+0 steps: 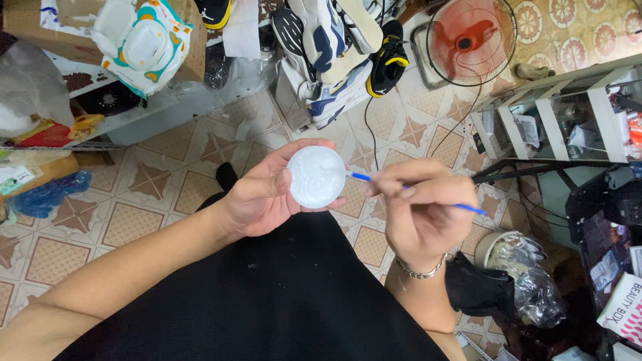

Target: The person mixes white paint in a small container, then uses a blue paintbrush to apply white paint to the side and sole of a red sneaker. The person repeatedly dips the brush into the paint and carefully coats the shoe's white stripe and sole edges.

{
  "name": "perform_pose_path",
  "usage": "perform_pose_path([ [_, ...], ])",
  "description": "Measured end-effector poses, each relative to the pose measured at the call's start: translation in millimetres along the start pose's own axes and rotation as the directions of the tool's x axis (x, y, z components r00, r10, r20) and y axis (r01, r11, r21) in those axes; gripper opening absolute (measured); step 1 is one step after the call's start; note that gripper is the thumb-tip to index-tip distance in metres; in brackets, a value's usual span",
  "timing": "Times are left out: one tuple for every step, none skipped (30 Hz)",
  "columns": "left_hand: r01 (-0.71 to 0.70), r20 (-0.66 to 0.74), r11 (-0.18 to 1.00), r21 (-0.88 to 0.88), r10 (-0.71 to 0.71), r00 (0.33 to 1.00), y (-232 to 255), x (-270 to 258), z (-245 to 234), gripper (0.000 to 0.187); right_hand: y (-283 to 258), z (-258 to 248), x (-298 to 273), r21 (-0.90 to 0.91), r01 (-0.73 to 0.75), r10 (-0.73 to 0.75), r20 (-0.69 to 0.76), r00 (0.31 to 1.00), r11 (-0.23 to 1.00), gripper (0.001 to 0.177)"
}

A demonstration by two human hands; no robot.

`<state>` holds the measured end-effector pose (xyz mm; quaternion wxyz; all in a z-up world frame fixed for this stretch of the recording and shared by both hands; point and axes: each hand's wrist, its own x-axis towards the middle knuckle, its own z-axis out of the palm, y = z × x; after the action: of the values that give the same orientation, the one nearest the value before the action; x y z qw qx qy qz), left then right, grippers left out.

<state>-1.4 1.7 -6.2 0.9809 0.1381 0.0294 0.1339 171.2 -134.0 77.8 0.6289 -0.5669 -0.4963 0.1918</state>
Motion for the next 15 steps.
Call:
perform_pose_path([
  [0.001,0.013,1.000,0.009,-0.002,1.000,0.1,0.1,-0.2,0.076,0.2,0.1,0.4,0.015,0.010,-0.010,0.017,1.000,1.000,0.023],
  [0.003,0.026,1.000,0.019,-0.003,1.000,0.4,0.2,-0.4,0.076,-1.2,-0.5,-0.2,0.051,-0.006,0.003,0.056,0.998,0.999,0.024],
  [0.004,0.039,1.000,0.030,-0.005,0.999,1.6,0.2,-0.8,0.075,-1.5,-0.3,-0.2,0.087,-0.021,0.013,0.095,0.995,0.996,0.024],
  [0.001,0.031,1.000,0.029,-0.002,1.000,2.1,0.5,-1.1,0.076,-0.1,1.1,0.3,0.060,-0.020,0.017,0.047,0.999,0.998,0.024],
  [-0.001,0.024,1.000,0.028,0.000,1.000,1.7,1.0,-1.4,0.076,1.8,2.9,0.6,0.032,-0.020,0.021,-0.002,1.000,0.999,0.024],
  [-0.003,0.016,1.000,0.026,0.002,1.000,1.3,1.0,-1.6,0.076,3.6,4.1,1.3,0.018,0.010,-0.010,-0.006,1.000,1.000,0.024],
  [-0.005,0.020,1.000,0.024,0.005,1.000,1.0,0.9,-1.7,0.076,5.2,5.0,1.9,0.003,0.040,-0.040,-0.011,0.999,0.999,0.023],
  [-0.008,0.024,1.000,0.022,0.008,1.000,0.7,0.7,-1.7,0.076,8.7,6.3,4.4,0.004,0.101,-0.101,0.028,0.994,0.995,0.023],
  [-0.013,0.027,1.000,0.023,0.012,1.000,1.6,0.8,-2.0,0.075,11.0,7.5,6.7,0.011,0.165,-0.165,0.066,0.984,0.986,0.022],
  [-0.012,0.034,1.000,0.024,0.011,0.999,2.2,1.4,-2.5,0.075,9.7,7.0,6.9,0.001,0.138,-0.138,0.056,0.989,0.990,0.022],
  [-0.010,0.038,1.000,0.024,0.009,0.999,2.1,1.5,-2.6,0.075,6.8,6.0,6.0,-0.008,0.109,-0.108,0.046,0.993,0.994,0.022],
  [-0.008,0.042,1.000,0.024,0.007,0.999,2.4,1.1,-3.0,0.075,5.0,6.0,5.7,-0.016,0.079,-0.078,0.036,0.996,0.997,0.022],
  [-0.010,0.038,1.000,0.019,0.009,0.999,2.6,0.6,-3.5,0.075,4.9,7.2,6.0,-0.021,0.078,-0.077,0.021,0.997,0.997,0.023],
  [-0.012,0.033,1.000,0.013,0.012,0.999,2.6,0.0,-3.9,0.076,5.0,9.0,6.2,-0.026,0.077,-0.076,0.005,0.997,0.997,0.024],
  [-0.013,0.029,1.000,0.007,0.012,0.999,2.7,-0.2,-4.3,0.076,4.6,10.1,6.3,-0.033,0.075,-0.075,-0.011,0.997,0.997,0.026],
])
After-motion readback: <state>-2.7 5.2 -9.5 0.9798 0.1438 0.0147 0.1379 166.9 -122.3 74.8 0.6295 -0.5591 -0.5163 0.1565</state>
